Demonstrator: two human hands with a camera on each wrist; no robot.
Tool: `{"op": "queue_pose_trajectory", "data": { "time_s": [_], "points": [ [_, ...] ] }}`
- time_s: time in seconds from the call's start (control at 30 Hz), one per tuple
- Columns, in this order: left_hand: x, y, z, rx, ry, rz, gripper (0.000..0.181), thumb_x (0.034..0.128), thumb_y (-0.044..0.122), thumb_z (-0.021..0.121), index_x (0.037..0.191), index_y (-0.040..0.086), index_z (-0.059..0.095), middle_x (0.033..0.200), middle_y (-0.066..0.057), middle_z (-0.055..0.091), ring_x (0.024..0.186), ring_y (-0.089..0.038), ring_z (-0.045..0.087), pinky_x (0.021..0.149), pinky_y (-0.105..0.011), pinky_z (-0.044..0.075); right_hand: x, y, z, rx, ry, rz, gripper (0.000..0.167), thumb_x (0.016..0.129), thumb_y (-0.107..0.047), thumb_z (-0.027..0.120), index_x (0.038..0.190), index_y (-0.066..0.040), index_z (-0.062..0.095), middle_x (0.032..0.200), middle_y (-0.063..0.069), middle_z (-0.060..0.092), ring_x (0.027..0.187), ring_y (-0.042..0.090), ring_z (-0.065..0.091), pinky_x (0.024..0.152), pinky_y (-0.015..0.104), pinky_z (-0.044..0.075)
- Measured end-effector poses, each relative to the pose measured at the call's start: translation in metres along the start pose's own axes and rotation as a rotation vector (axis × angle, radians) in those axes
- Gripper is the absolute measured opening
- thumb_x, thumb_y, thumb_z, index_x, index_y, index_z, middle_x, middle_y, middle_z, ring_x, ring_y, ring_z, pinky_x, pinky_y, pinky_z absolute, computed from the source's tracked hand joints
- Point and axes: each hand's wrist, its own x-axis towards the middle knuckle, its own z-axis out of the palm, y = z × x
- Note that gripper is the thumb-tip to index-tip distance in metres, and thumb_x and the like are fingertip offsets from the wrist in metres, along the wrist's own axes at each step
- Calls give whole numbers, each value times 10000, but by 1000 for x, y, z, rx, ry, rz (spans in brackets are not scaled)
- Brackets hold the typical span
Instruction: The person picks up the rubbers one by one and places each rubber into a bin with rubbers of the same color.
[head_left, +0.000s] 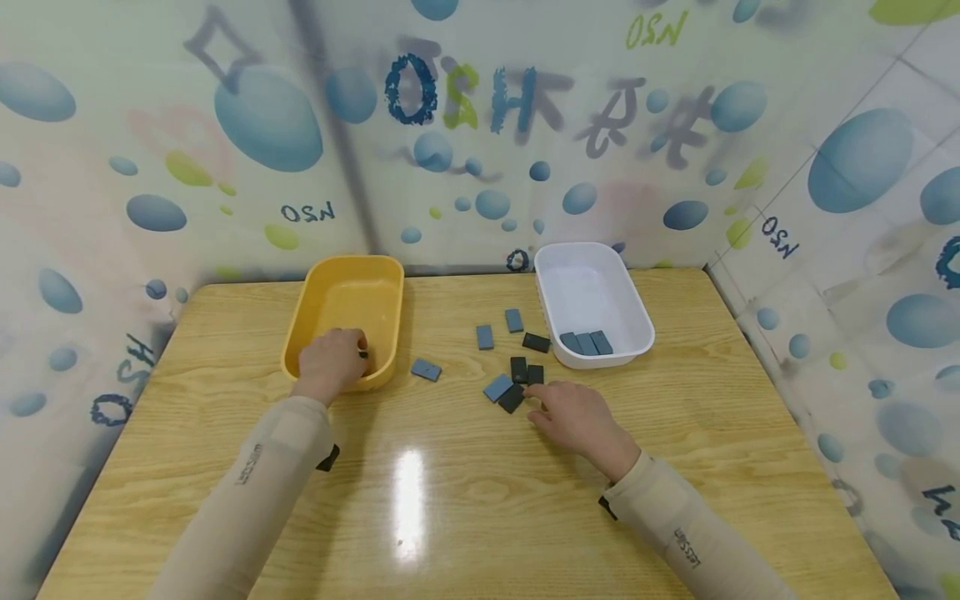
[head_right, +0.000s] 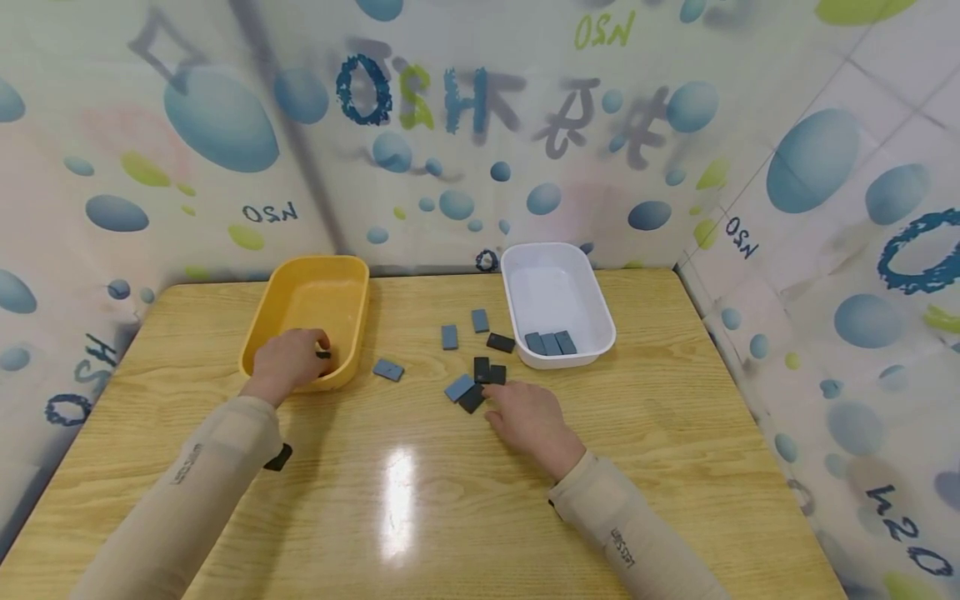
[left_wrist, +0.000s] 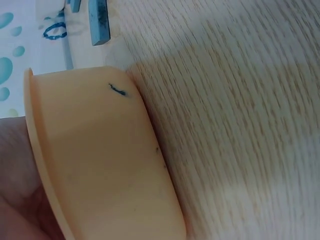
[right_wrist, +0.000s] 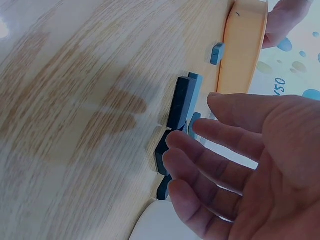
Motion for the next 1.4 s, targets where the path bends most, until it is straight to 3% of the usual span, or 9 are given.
{"op": "queue_pose_trajectory", "data": {
  "time_s": [0.43, 0.6, 0.83, 1.03, 1.4],
  "points": [
    [-14, 2, -14, -7, 70, 36, 353, 923, 304, 601, 1223, 119, 612, 1193, -202, 604, 797, -356, 590, 560, -402, 450, 2, 0, 1, 12, 0, 7, 325, 904, -283, 684, 1213, -183, 672, 988, 33, 724, 844, 173, 677, 675, 367, 540],
    [-23, 11, -25, 8, 73, 80, 355, 924, 330, 628, 1223, 138, 621, 1131, -148, 644, 796, -301, 618, 537, -336, 447, 2, -1, 0, 15, 3, 4, 329, 907, -284, 680, 1222, -186, 670, 994, 36, 725, 853, 180, 681, 674, 373, 541],
    [-36, 28, -35, 21, 91, 166, 331, 908, 347, 660, 1172, 146, 649, 1082, -104, 688, 865, -267, 641, 598, -347, 488, 3, -2, 0, 17, -3, 2, 332, 913, -287, 672, 1231, -193, 664, 1004, 33, 726, 863, 178, 684, 676, 370, 543],
    [-50, 43, -36, 9, 130, 246, 289, 889, 341, 677, 1110, 155, 681, 1011, -77, 706, 825, -251, 634, 628, -372, 496, 3, -3, 0, 16, -5, 3, 331, 917, -294, 668, 1233, -196, 662, 985, 26, 721, 847, 173, 677, 662, 363, 537],
    [-72, 64, -19, -28, 97, 338, 238, 888, 337, 702, 1074, 189, 693, 1002, -44, 705, 660, -168, 596, 522, -285, 445, 6, -8, -3, 30, 23, -31, 324, 915, -255, 674, 1231, -187, 663, 1017, 20, 720, 885, 170, 675, 706, 366, 545]
  ]
}}
